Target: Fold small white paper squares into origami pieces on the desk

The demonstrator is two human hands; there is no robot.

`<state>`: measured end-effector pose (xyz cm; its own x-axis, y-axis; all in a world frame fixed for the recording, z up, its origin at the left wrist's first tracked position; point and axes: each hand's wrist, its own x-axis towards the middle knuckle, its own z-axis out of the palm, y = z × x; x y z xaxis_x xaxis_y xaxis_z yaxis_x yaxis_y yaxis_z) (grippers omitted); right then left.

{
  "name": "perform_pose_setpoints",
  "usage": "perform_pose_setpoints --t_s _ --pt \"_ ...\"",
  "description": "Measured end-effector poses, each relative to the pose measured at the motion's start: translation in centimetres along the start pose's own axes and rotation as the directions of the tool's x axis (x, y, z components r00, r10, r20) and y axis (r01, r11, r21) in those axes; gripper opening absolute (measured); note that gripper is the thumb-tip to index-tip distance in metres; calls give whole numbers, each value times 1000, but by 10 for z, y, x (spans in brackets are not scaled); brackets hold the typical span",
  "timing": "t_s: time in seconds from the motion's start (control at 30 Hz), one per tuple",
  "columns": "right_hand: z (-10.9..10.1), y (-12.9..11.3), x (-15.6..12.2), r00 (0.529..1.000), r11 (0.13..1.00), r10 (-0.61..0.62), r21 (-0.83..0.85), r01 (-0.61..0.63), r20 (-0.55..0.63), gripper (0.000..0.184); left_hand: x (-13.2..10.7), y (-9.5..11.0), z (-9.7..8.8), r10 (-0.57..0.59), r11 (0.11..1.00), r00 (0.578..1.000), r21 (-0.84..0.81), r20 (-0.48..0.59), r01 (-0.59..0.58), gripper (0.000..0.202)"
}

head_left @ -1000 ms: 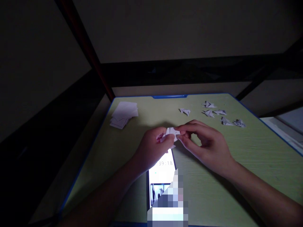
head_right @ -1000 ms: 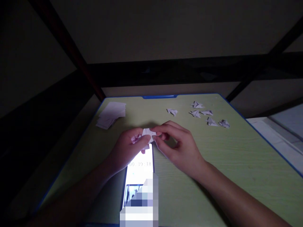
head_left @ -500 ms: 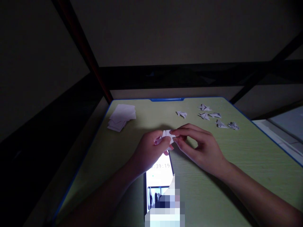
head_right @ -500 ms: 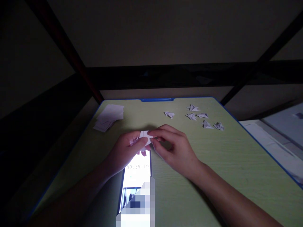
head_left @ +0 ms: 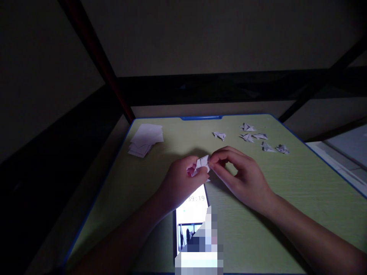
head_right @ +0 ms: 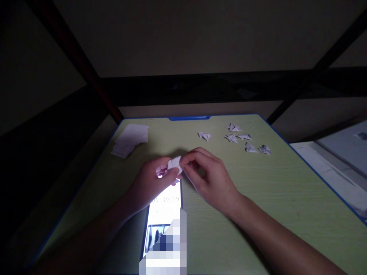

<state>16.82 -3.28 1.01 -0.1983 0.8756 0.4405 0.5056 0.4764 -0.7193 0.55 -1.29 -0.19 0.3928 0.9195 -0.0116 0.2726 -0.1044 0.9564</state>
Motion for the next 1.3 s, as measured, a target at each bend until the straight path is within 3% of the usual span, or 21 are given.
perform_pose_setpoints --t_s 0.37,0.57,0.77,1.03,1.1,1.2,1.3 --pt "1 2 -3 995 991 -95 -95 98 44 3 0 0 -1 9 999 1000 50 -3 -9 12" --pt "0 4 -3 979 957 -192 -209 202 69 3 1 9 -1 -53 995 998 -88 32 56 12" --pt "0 3 -2 973 942 -221 -241 232 72 4 3 10 -2 -25 970 997 -240 72 41 13" --pt "-2 3 -2 972 955 -230 -178 237 57 11 2 6 -2 -23 967 998 -250 57 36 18" --pt "-2 2 -2 979 975 -204 -92 203 -3 14 2 6 -2 -17 965 999 -260 51 30 17" --pt "-1 1 -2 993 991 -47 117 59 -107 20 2 8 -3 -15 972 1000 -234 17 19 16" --pt "0 -2 0 988 960 140 253 -118 -70 14 2 9 -4 -5 972 1000 -236 -5 4 15"
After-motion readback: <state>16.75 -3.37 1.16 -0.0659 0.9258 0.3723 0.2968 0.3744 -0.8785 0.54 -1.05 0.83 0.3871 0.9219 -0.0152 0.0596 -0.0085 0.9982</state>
